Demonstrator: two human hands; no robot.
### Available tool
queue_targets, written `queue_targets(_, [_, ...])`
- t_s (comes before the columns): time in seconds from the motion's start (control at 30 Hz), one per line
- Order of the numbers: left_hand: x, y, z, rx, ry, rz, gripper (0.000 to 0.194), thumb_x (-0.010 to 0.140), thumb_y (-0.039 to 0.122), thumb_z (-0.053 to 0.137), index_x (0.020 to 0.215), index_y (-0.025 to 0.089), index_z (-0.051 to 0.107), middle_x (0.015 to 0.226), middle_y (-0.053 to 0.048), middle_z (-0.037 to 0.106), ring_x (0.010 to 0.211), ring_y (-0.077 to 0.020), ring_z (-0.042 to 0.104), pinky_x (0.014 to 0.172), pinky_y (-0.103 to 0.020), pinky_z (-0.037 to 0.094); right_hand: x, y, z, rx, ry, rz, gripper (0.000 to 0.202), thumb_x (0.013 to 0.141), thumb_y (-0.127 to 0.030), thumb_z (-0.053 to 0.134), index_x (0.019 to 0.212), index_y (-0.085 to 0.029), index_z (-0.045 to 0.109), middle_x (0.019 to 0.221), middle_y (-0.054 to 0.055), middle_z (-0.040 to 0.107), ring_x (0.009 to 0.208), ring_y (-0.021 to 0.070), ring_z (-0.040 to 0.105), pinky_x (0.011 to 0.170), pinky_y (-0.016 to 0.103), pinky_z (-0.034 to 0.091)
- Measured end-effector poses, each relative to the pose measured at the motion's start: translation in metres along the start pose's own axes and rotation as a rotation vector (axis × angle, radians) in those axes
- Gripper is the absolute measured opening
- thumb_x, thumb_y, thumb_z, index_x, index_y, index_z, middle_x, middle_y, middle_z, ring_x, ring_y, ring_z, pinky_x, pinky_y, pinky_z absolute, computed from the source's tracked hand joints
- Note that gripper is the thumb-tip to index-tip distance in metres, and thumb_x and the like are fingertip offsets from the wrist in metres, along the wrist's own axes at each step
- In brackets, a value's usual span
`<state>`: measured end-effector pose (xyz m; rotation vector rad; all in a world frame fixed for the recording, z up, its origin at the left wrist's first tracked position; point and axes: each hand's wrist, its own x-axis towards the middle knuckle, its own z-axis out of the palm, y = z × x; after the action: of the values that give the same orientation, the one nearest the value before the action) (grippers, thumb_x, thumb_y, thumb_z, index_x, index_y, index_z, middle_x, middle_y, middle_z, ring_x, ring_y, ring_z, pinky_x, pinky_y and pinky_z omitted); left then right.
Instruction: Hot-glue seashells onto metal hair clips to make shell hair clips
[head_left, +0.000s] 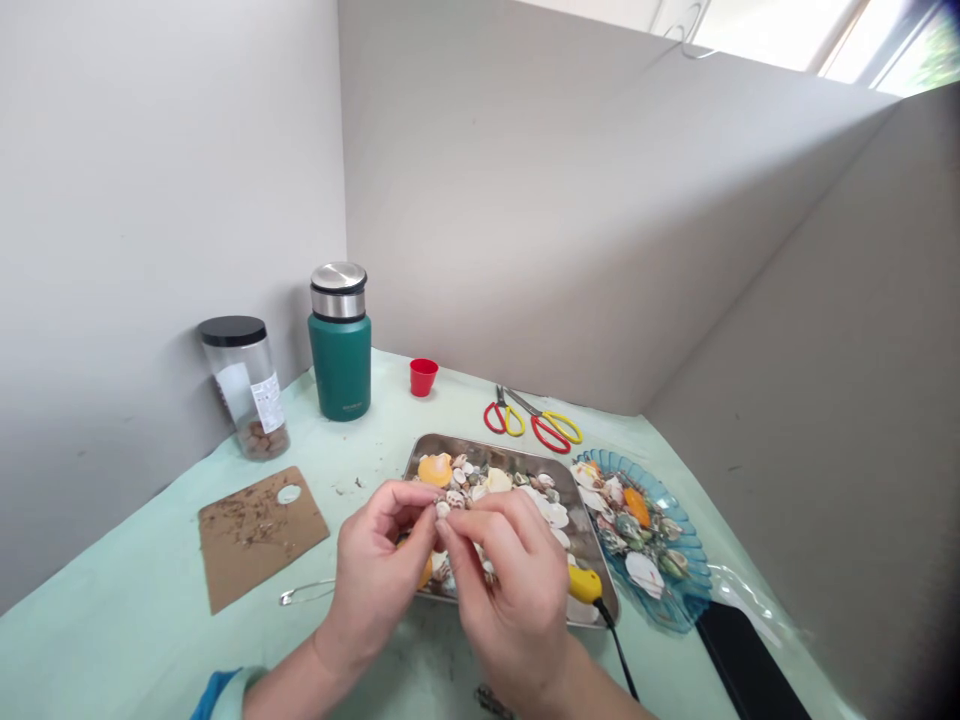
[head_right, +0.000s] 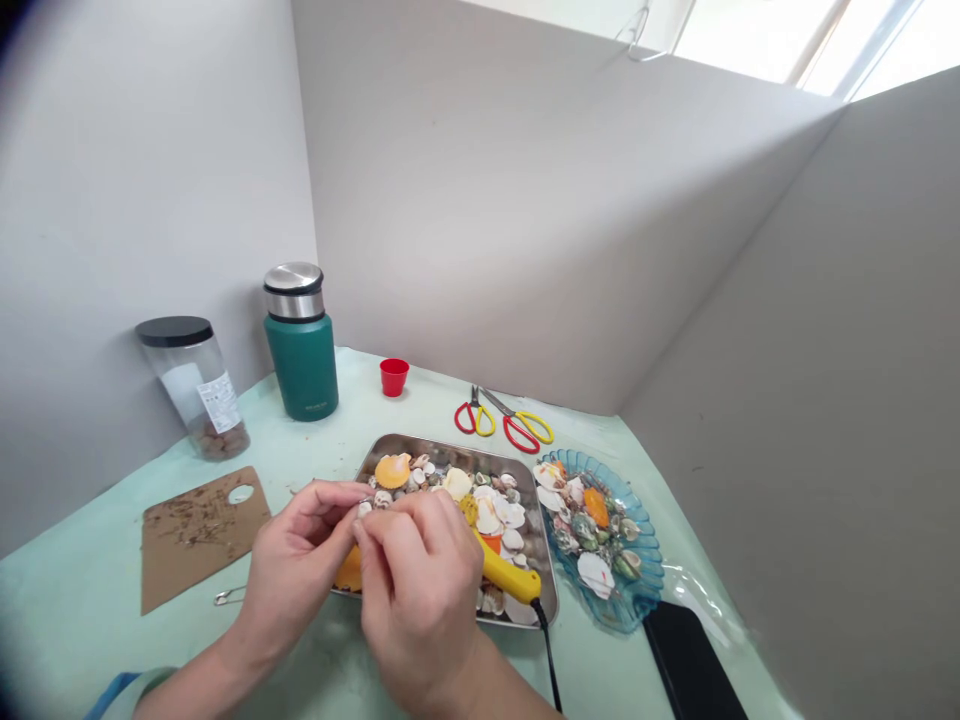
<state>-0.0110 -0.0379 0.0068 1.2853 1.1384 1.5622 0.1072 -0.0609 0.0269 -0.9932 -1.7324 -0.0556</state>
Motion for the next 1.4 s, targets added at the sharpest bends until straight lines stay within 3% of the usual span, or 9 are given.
queue_targets(1.4, [-0.006,-0.001,-0.003,0.084,0.0,0.138,0.003,0.073,0.017,0.061,0.072,0.019,0.062,0.082,-0.004,0.071,0.077,-0.017,0.067,0.069,-0.025,0.055,-0.01,0.0,0.004,-0.133,0.13,-0.085,0.01,0.078,-0.008,0.06,0.08,-0.018,0.06,0.07,0.005,0.057,0.063,0.0157,0.051,0.056,0.028,0.04])
